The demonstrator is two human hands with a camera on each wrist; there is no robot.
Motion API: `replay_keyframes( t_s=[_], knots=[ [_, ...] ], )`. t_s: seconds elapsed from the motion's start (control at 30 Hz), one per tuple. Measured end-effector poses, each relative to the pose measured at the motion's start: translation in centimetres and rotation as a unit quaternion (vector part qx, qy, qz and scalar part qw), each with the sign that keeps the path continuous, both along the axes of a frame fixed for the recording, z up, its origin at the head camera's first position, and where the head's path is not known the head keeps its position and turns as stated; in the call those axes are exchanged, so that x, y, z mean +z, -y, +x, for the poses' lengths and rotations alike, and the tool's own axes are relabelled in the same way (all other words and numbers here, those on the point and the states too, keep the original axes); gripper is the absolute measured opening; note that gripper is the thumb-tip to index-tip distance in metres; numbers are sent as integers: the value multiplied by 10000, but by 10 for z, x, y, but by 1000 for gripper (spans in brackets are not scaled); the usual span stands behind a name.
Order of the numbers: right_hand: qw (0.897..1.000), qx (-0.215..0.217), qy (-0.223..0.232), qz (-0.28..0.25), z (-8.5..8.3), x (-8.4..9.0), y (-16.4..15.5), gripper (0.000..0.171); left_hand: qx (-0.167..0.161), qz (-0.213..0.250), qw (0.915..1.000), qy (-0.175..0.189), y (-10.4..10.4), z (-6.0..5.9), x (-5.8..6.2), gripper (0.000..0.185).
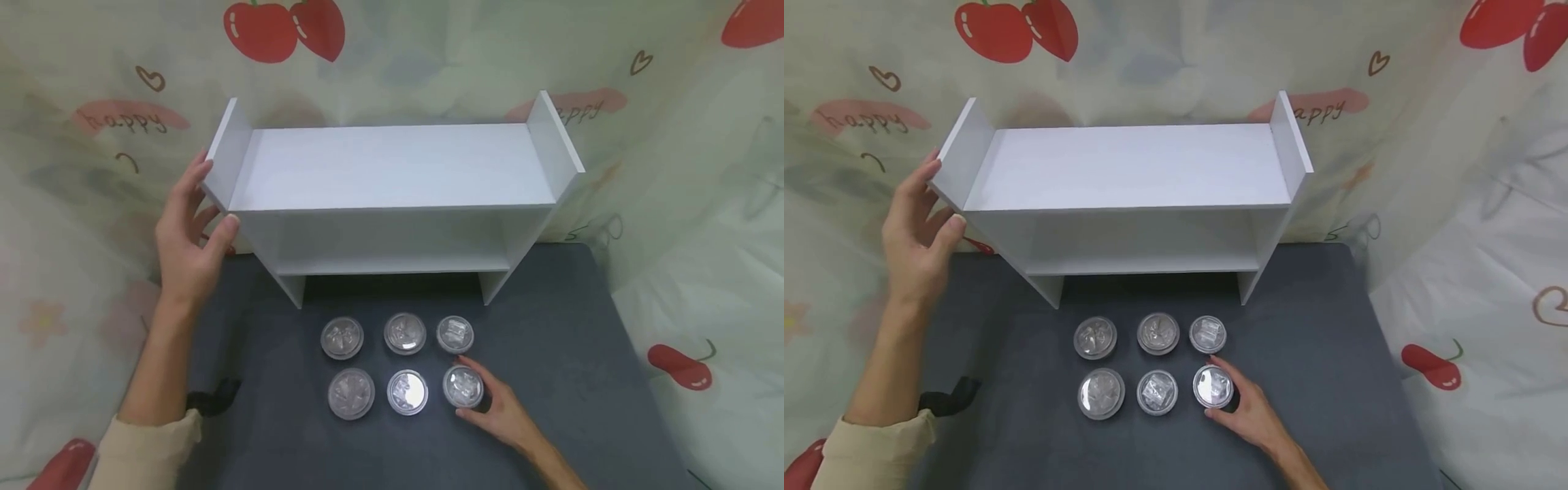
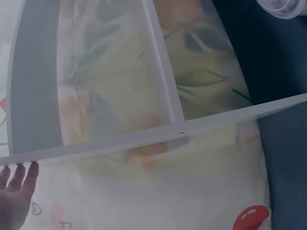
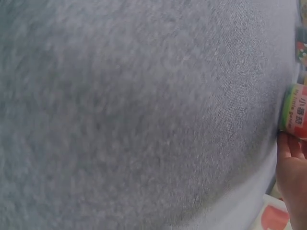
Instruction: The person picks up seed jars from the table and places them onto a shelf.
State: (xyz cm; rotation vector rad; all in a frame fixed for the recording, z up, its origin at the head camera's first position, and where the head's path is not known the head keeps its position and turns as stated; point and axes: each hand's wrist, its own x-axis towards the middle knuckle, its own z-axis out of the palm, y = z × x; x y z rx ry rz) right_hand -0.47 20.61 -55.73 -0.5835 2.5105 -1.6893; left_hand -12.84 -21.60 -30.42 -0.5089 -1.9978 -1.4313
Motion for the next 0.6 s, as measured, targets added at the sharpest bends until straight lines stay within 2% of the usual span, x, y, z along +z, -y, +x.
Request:
replay_keyframes(
  t_s=[0.1, 0.23, 0.37, 0.43, 0.6],
  knots=[
    [10000, -35, -34, -29, -1, -13, -3, 87, 1, 137, 9999, 35, -3, 1, 2, 57],
    [9998, -41, 66, 189, -5, -23, -10, 88, -103, 446, 9989, 107, -3, -5, 1, 53],
    [9993, 69, 184, 314, -8, -20, -13, 87, -63, 522, 9981, 332, 2, -11, 0, 46],
    [9992, 119, 252, 275, -9, -16, -13, 86, 30, 342, 9985, 420, 4, -15, 0, 45],
    [9990, 143, 330, 256, -10, -6, -10, 86, 201, 189, 9974, 671, 1, -15, 8, 42]
  ],
)
